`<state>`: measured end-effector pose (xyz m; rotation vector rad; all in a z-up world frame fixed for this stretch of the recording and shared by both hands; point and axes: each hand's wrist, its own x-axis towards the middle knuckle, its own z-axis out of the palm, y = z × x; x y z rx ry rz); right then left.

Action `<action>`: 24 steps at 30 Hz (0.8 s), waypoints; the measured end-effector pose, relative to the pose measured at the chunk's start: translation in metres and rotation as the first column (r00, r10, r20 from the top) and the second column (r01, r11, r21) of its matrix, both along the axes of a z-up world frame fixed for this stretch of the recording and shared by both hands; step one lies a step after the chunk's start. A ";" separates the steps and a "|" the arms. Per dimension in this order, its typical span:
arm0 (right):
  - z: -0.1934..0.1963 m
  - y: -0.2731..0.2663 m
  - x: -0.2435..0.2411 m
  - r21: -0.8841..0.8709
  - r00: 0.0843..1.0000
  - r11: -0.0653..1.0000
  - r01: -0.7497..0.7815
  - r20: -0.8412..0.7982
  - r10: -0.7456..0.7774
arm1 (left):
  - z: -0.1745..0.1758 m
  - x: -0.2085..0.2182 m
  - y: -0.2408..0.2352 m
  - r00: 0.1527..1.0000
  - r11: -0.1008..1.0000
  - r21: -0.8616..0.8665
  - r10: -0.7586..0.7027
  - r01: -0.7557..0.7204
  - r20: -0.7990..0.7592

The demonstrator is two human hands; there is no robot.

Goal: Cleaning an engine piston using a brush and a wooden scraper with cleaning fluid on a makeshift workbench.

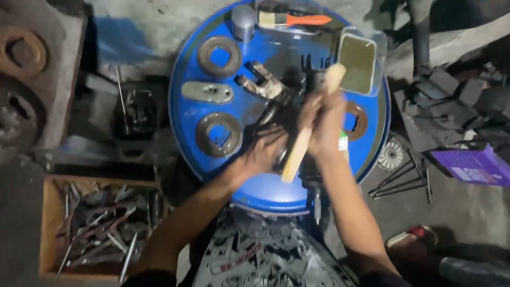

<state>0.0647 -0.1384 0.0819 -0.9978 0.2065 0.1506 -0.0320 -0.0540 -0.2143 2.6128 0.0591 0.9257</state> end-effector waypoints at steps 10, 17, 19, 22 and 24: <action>0.015 0.012 -0.018 0.174 0.990 0.985 -0.007 -0.136 0.031 | 0.004 0.032 0.014 0.902 0.995 0.064 -0.100 0.080 0.420; 0.000 -0.022 0.010 0.050 0.999 0.999 0.021 0.027 -0.022 | 0.146 0.013 0.042 0.848 0.843 -0.195 -0.524 0.502 -0.081; 0.007 -0.008 -0.010 0.061 1.000 0.998 0.006 0.029 -0.008 | 0.136 0.023 0.045 0.826 0.809 -0.180 -0.563 0.560 0.038; 0.007 0.002 -0.015 0.074 0.999 0.997 -0.024 0.050 0.021 | 0.155 0.035 0.054 0.776 0.761 -0.157 -0.601 0.629 0.193; 0.001 0.001 -0.015 0.075 0.999 0.997 -0.020 0.040 0.017 | 0.153 0.037 0.053 0.757 0.738 -0.173 -0.620 0.652 0.209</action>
